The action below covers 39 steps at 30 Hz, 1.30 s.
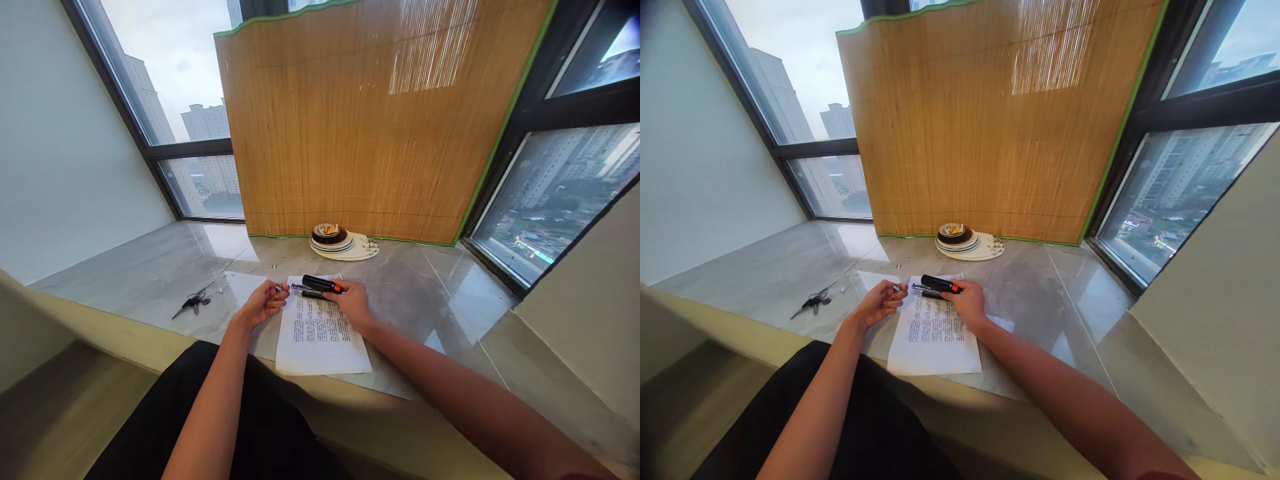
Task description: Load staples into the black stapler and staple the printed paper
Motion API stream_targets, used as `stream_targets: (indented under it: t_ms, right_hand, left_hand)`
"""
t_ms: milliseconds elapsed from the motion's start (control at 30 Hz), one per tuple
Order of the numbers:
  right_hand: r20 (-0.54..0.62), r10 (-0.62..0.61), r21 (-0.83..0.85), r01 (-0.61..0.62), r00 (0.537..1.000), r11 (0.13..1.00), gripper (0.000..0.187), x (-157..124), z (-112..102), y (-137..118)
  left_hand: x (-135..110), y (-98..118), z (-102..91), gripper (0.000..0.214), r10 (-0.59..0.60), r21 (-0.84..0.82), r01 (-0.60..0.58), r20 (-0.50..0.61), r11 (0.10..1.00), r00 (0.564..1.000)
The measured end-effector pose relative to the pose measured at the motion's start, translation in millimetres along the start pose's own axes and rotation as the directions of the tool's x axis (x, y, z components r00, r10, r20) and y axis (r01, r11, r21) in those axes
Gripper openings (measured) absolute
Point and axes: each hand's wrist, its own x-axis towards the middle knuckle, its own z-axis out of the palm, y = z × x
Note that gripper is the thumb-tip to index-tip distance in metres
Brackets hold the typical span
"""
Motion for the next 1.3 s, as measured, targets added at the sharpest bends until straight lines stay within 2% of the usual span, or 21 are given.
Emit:
stream_targets:
  t_ms: [100, 167, 200, 267, 300, 367, 433, 500, 567, 700, 800, 900, 933, 967, 1000, 1033, 1067, 1133, 1167, 1233, 1300]
  right_hand:
    - [0.047, 0.019, -0.008, -0.018, 0.999, 1.0, 0.029, 3, 0, 2]
    - [0.026, 0.011, -0.029, -0.01, 1.0, 1.0, 0.035, 2, -2, -5]
    - [-0.002, -0.026, -0.052, 0.026, 1.0, 0.998, 0.04, 0, -3, -11]
    - [-0.029, -0.201, -0.108, 0.196, 0.979, 0.975, 0.046, -6, -3, -24]
    - [-0.008, -0.321, -0.127, 0.317, 0.947, 0.94, 0.046, -11, -3, -30]
    - [0.086, -0.541, -0.117, 0.548, 0.836, 0.828, 0.041, -20, 1, -39]
    - [0.168, -0.666, -0.081, 0.683, 0.727, 0.726, 0.038, -29, 6, -43]
    - [0.207, -0.728, -0.076, 0.753, 0.653, 0.654, 0.032, -34, 10, -44]
    - [0.212, -0.759, -0.095, 0.786, 0.615, 0.611, 0.022, -35, 10, -44]
    - [0.186, -0.78, -0.124, 0.802, 0.597, 0.584, 0.009, -36, 6, -48]
    - [0.181, -0.775, -0.126, 0.796, 0.606, 0.593, 0.01, -39, 7, -51]
    - [0.188, -0.758, -0.102, 0.78, 0.625, 0.617, 0.011, -36, 7, -50]
    - [0.185, -0.73, -0.112, 0.752, 0.658, 0.649, 0.011, -30, 5, -47]
    - [0.173, -0.681, -0.141, 0.702, 0.711, 0.698, 0.011, -21, 0, -43]
    - [0.147, -0.614, -0.185, 0.631, 0.776, 0.753, 0.012, -10, -7, -37]
    - [0.107, -0.514, -0.247, 0.523, 0.851, 0.816, 0.014, 4, -17, -29]
    - [0.053, -0.433, -0.298, 0.429, 0.9, 0.853, 0.018, 19, -30, -19]
    - [-0.026, -0.323, -0.359, 0.293, 0.946, 0.886, 0.02, 47, -57, 5]
    - [-0.044, -0.265, -0.385, 0.229, 0.963, 0.894, 0.017, 58, -70, 18]
    - [-0.055, -0.156, -0.427, 0.118, 0.986, 0.897, 0.013, 74, -89, 42]
    - [-0.042, -0.08, -0.457, 0.052, 0.996, 0.888, 0.012, 80, -96, 60]
  left_hand:
    - [-3, -2, 4.7, 0.025, 0.027, 0.097, -0.03, 0.03, 0.995, 0.999]
    - [-5, -5, 7.6, 0.033, 0.059, 0.164, -0.066, 0.05, 0.984, 0.997]
    - [-6, -6, 9.0, 0.037, 0.071, 0.197, -0.082, 0.065, 0.977, 0.995]
    - [-7, -8, 12.1, 0.043, 0.079, 0.263, -0.104, 0.102, 0.959, 0.992]
    - [-6, -9, 13.7, 0.045, 0.077, 0.297, -0.111, 0.123, 0.948, 0.989]
    - [-5, -12, 17.1, 0.049, 0.073, 0.362, -0.129, 0.165, 0.923, 0.984]
    - [-3, -14, 20.2, 0.053, 0.07, 0.421, -0.151, 0.201, 0.894, 0.977]
    - [-2, -16, 23.1, 0.056, 0.06, 0.477, -0.168, 0.233, 0.863, 0.971]
    - [-1, -17, 25.8, 0.058, 0.042, 0.531, -0.178, 0.257, 0.829, 0.965]
    - [-2, -18, 32.2, 0.064, 0.019, 0.627, -0.196, 0.278, 0.754, 0.96]
    - [-5, -19, 35.3, 0.069, 0.03, 0.695, -0.211, 0.264, 0.687, 0.964]
    - [-6, -16, 31.0, 0.068, 0.109, 0.77, -0.227, 0.202, 0.596, 0.973]
    - [-5, -14, 27.1, 0.066, 0.166, 0.797, -0.23, 0.164, 0.559, 0.972]
    - [-2, -10, 22.0, 0.063, 0.241, 0.825, -0.228, 0.115, 0.518, 0.964]
    - [2, -5, 15.9, 0.061, 0.328, 0.853, -0.219, 0.059, 0.474, 0.943]
    - [8, 1, 8.9, 0.059, 0.424, 0.881, -0.199, -0.002, 0.429, 0.906]
    - [14, 7, 1.3, 0.057, 0.515, 0.907, -0.166, -0.062, 0.386, 0.855]
    - [30, 19, -14.9, 0.048, 0.638, 0.948, -0.08, -0.143, 0.307, 0.757]
    - [39, 23, -23.0, 0.041, 0.668, 0.962, -0.038, -0.158, 0.27, 0.727]
    - [53, 29, -37.9, 0.032, 0.69, 0.979, 0.027, -0.162, 0.203, 0.706]
    - [64, 30, -50.0, 0.037, 0.673, 0.986, 0.072, -0.153, 0.147, 0.723]
